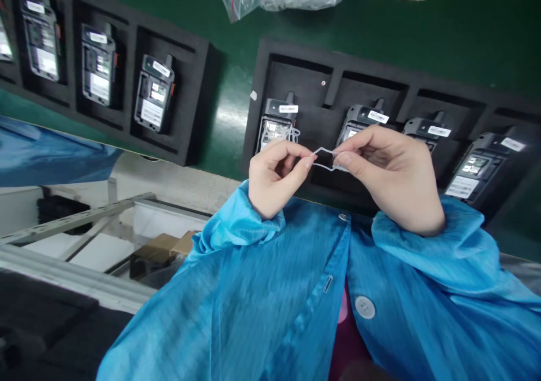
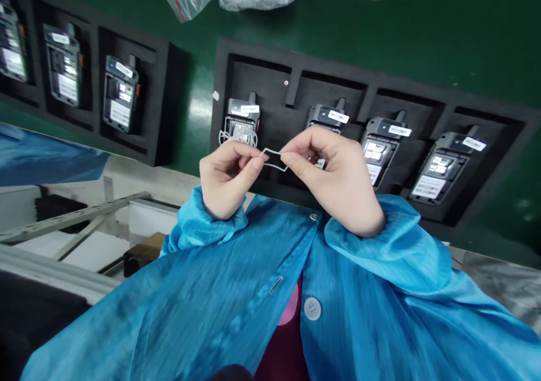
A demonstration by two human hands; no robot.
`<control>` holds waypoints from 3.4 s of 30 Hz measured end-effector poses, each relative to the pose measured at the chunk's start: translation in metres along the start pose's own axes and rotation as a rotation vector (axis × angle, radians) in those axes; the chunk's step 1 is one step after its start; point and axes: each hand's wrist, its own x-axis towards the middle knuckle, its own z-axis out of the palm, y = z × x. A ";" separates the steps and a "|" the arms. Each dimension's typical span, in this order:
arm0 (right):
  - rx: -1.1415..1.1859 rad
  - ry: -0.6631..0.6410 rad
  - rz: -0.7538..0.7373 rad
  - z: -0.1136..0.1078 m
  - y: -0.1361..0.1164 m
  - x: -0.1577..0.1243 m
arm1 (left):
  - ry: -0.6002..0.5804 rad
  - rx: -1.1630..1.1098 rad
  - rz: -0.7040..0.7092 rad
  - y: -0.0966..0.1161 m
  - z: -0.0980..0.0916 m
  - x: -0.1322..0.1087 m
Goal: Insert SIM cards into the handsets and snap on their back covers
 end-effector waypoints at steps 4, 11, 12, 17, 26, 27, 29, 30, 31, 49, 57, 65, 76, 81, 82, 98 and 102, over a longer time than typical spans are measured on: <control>-0.219 0.019 -0.102 0.017 -0.005 0.016 | 0.092 0.163 0.077 -0.011 -0.018 -0.003; -0.435 0.038 -0.194 0.062 -0.010 0.040 | 0.406 0.538 0.223 -0.035 -0.059 -0.002; -0.438 0.074 -0.188 0.069 -0.007 0.043 | 0.409 0.570 0.235 -0.039 -0.061 -0.002; -0.638 0.232 -0.200 0.092 0.019 0.059 | 0.315 0.610 0.311 -0.058 -0.059 -0.004; -0.585 0.095 -0.259 0.087 -0.001 0.041 | 0.329 0.658 0.435 -0.070 -0.056 -0.008; -0.594 0.094 -0.265 0.087 -0.002 0.041 | 0.342 0.655 0.433 -0.069 -0.056 -0.008; -0.636 0.134 -0.251 0.090 0.001 0.043 | 0.354 0.656 0.438 -0.069 -0.057 -0.008; -0.660 0.160 -0.239 0.091 0.005 0.045 | 0.354 0.658 0.443 -0.070 -0.057 -0.008; -0.686 0.180 -0.227 0.092 0.009 0.047 | 0.354 0.662 0.451 -0.070 -0.058 -0.008; -0.770 0.232 -0.307 0.091 0.020 0.050 | 0.208 0.784 0.460 -0.080 -0.055 -0.009; -0.841 0.190 -0.291 0.081 0.016 0.044 | 0.182 0.785 0.466 -0.077 -0.056 -0.006; -1.025 0.045 -0.433 0.068 0.015 0.015 | 0.195 0.777 0.435 -0.075 -0.057 -0.008; -1.346 -0.043 -0.644 0.060 0.019 0.012 | 0.141 0.841 0.434 -0.077 -0.059 -0.007; -1.325 -0.088 -0.592 0.061 0.013 0.013 | 0.152 0.881 0.415 -0.068 -0.059 -0.006; -1.302 -0.078 -0.574 0.062 0.011 0.012 | 0.136 0.895 0.407 -0.065 -0.059 -0.005; -1.199 -0.120 -0.397 0.067 0.004 0.021 | -0.096 1.085 0.198 -0.046 -0.064 0.010; -1.206 -0.129 -0.383 0.067 0.005 0.022 | -0.127 1.103 0.165 -0.044 -0.063 0.011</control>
